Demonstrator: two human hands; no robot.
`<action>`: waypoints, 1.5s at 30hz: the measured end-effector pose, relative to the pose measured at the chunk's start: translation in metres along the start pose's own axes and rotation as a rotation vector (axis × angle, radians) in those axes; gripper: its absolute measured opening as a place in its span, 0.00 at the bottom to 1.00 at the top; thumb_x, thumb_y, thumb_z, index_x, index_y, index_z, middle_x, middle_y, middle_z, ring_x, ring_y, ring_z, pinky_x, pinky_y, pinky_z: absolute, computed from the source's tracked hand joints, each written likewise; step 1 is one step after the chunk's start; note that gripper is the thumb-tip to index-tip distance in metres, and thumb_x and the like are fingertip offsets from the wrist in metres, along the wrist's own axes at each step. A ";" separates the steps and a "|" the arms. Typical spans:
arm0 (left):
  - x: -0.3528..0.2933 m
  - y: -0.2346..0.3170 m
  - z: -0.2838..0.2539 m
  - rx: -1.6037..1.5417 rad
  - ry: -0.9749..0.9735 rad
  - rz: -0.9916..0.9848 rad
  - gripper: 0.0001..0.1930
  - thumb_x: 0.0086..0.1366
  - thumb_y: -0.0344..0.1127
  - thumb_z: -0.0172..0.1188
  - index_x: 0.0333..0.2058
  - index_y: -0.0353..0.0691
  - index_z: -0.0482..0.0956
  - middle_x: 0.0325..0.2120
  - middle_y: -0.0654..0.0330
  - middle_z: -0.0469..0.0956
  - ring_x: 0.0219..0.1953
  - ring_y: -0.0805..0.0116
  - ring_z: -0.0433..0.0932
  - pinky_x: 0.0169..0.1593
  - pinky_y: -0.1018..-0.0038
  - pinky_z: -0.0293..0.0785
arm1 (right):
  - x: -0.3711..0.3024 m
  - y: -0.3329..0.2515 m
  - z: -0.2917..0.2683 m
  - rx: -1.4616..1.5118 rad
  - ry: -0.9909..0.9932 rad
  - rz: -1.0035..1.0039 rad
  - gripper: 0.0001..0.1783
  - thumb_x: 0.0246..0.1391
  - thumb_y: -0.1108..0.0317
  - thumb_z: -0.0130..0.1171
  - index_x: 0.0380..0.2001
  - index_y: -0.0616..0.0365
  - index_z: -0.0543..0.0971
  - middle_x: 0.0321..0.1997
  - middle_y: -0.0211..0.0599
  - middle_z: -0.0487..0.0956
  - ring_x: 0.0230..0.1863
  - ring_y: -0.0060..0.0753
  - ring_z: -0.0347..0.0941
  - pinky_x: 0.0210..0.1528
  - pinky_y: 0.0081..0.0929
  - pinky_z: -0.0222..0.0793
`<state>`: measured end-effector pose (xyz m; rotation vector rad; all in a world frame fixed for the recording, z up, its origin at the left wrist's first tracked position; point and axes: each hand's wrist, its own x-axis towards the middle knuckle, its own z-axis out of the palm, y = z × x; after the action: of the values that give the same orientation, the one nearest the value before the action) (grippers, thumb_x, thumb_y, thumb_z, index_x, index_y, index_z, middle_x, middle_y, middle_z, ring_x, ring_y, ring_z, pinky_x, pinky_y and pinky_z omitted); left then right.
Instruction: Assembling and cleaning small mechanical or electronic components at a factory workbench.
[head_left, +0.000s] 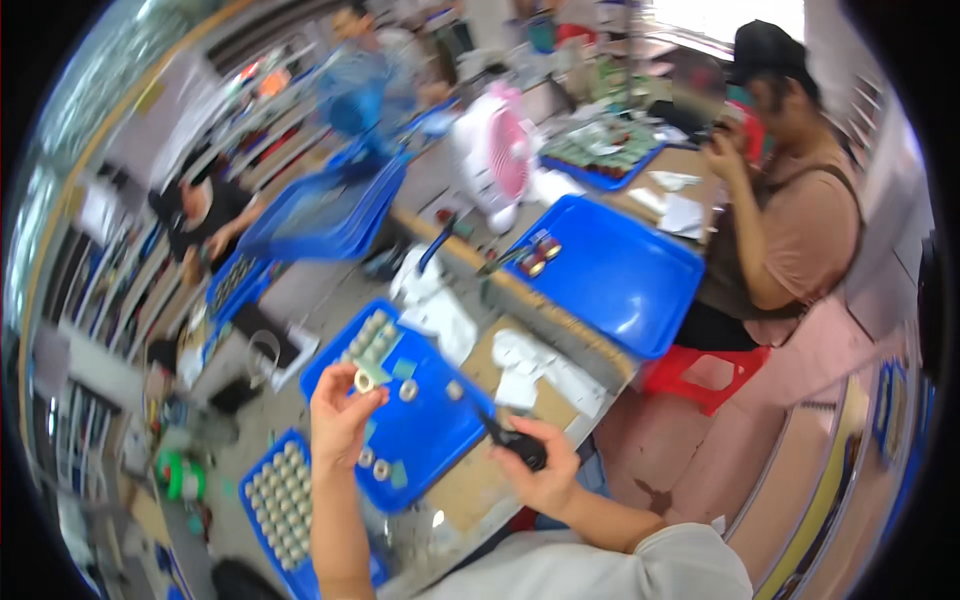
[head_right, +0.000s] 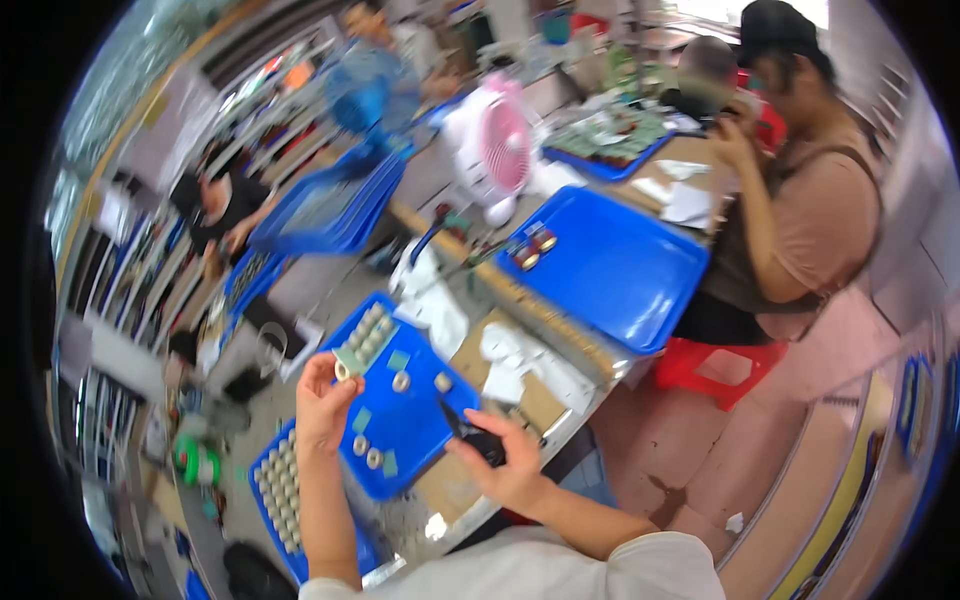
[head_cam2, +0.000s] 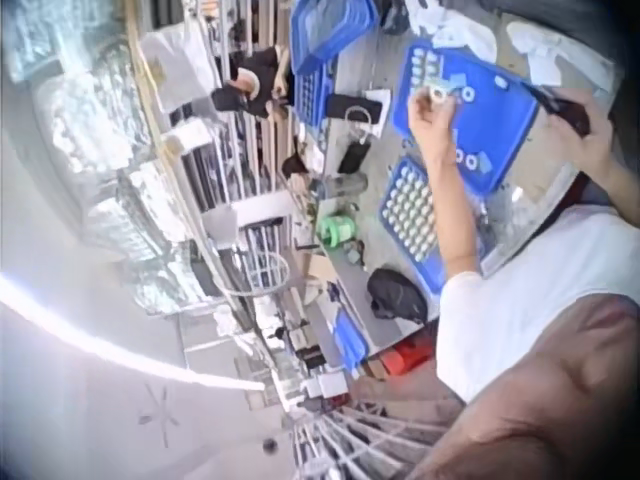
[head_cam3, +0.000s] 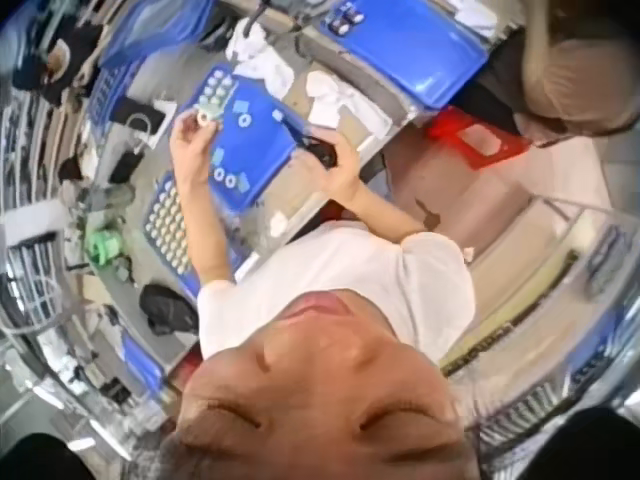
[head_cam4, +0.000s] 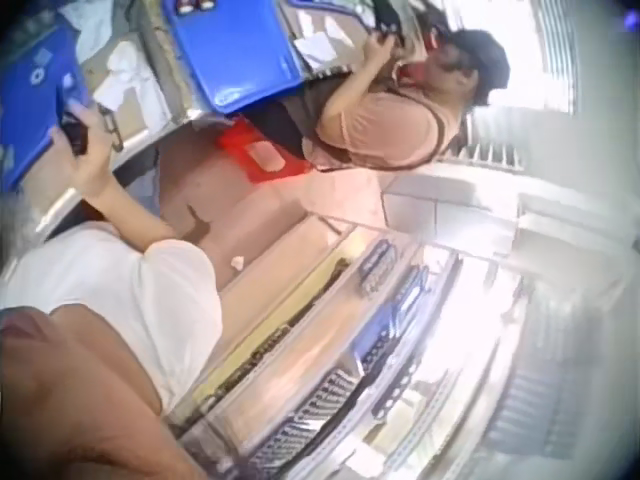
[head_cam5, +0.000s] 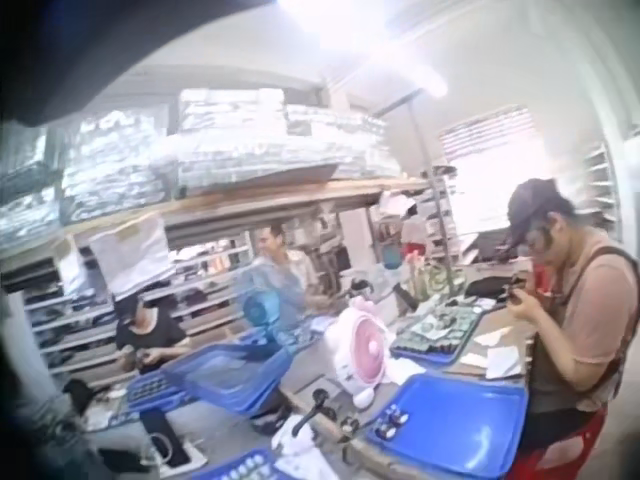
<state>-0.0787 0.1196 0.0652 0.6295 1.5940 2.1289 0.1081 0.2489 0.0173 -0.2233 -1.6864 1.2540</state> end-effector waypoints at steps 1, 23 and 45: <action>-0.020 0.008 0.005 -0.094 0.025 0.029 0.17 0.45 0.17 0.56 0.35 0.35 0.66 0.30 0.57 0.71 0.29 0.66 0.74 0.33 0.75 0.73 | -0.007 0.002 -0.001 0.063 -0.045 -0.021 0.15 0.38 0.79 0.58 0.33 0.65 0.68 0.28 0.40 0.73 0.26 0.28 0.73 0.28 0.20 0.69; -0.145 -0.024 0.027 -0.526 0.228 0.213 0.19 0.42 0.12 0.56 0.34 0.34 0.63 0.32 0.57 0.66 0.31 0.68 0.72 0.30 0.78 0.71 | -0.011 -0.051 0.035 0.411 -0.548 -0.384 0.25 0.29 0.76 0.66 0.34 0.62 0.67 0.16 0.34 0.68 0.11 0.29 0.62 0.11 0.21 0.56; -0.154 -0.023 0.026 -0.465 0.238 0.216 0.20 0.42 0.13 0.57 0.36 0.31 0.63 0.36 0.54 0.66 0.36 0.66 0.72 0.36 0.75 0.72 | -0.015 -0.059 0.040 0.225 -0.522 -0.360 0.21 0.29 0.80 0.65 0.31 0.63 0.69 0.16 0.34 0.67 0.12 0.29 0.63 0.10 0.21 0.58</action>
<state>0.0629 0.0583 0.0324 0.4188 1.1046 2.6974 0.1067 0.1874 0.0570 0.5660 -1.8858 1.2752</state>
